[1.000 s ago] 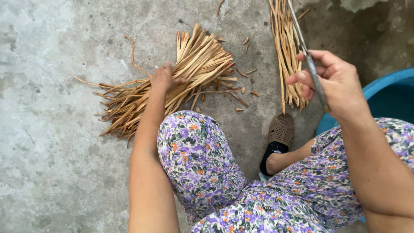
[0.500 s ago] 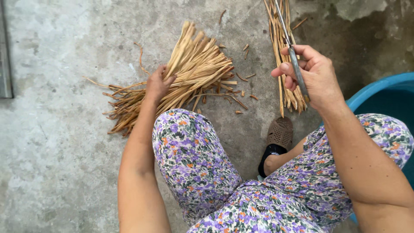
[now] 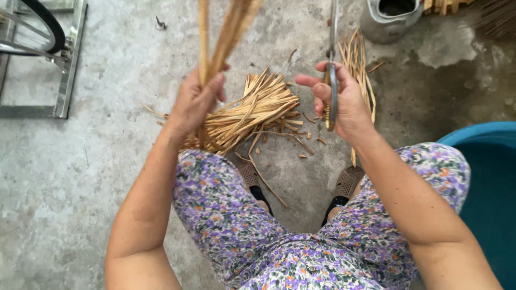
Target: The person sits on a small stool and uses shears to trim the ends of dried plant stalks. They cut the binding, separate the stalks, and trim them into smaller pieces, placing the cut pieces on the floor.
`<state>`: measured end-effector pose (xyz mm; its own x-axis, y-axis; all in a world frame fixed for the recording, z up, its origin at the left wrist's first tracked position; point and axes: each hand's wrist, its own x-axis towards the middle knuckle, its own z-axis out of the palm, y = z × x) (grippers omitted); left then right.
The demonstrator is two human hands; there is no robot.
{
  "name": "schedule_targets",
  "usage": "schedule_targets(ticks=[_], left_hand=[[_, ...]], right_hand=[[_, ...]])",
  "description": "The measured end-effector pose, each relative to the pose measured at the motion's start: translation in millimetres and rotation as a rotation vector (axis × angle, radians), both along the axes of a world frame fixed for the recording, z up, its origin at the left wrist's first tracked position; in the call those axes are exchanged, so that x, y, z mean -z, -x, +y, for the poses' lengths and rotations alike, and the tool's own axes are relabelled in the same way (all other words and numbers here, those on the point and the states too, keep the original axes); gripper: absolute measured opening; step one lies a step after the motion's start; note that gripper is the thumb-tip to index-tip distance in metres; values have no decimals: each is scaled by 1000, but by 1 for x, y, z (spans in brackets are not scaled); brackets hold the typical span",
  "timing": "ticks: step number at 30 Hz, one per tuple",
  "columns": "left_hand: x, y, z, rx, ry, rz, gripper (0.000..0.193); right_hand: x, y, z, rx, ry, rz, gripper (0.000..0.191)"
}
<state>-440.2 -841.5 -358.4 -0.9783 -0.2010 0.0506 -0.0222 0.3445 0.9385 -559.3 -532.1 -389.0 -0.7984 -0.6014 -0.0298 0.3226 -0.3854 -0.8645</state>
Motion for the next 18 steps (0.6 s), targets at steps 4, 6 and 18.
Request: schedule_targets(ticks=[4,6,18], left_hand=[[2,4,73,214,-284,-210,38],[14,2,104,381,-349,-235,40],[56,5,149,261,-531,46,27]], right_hand=[[-23,-5,-1,18,142,68,76],[-30,-6,1,30,228,123,85],[-12,-30,-13,1,-152,275,70]])
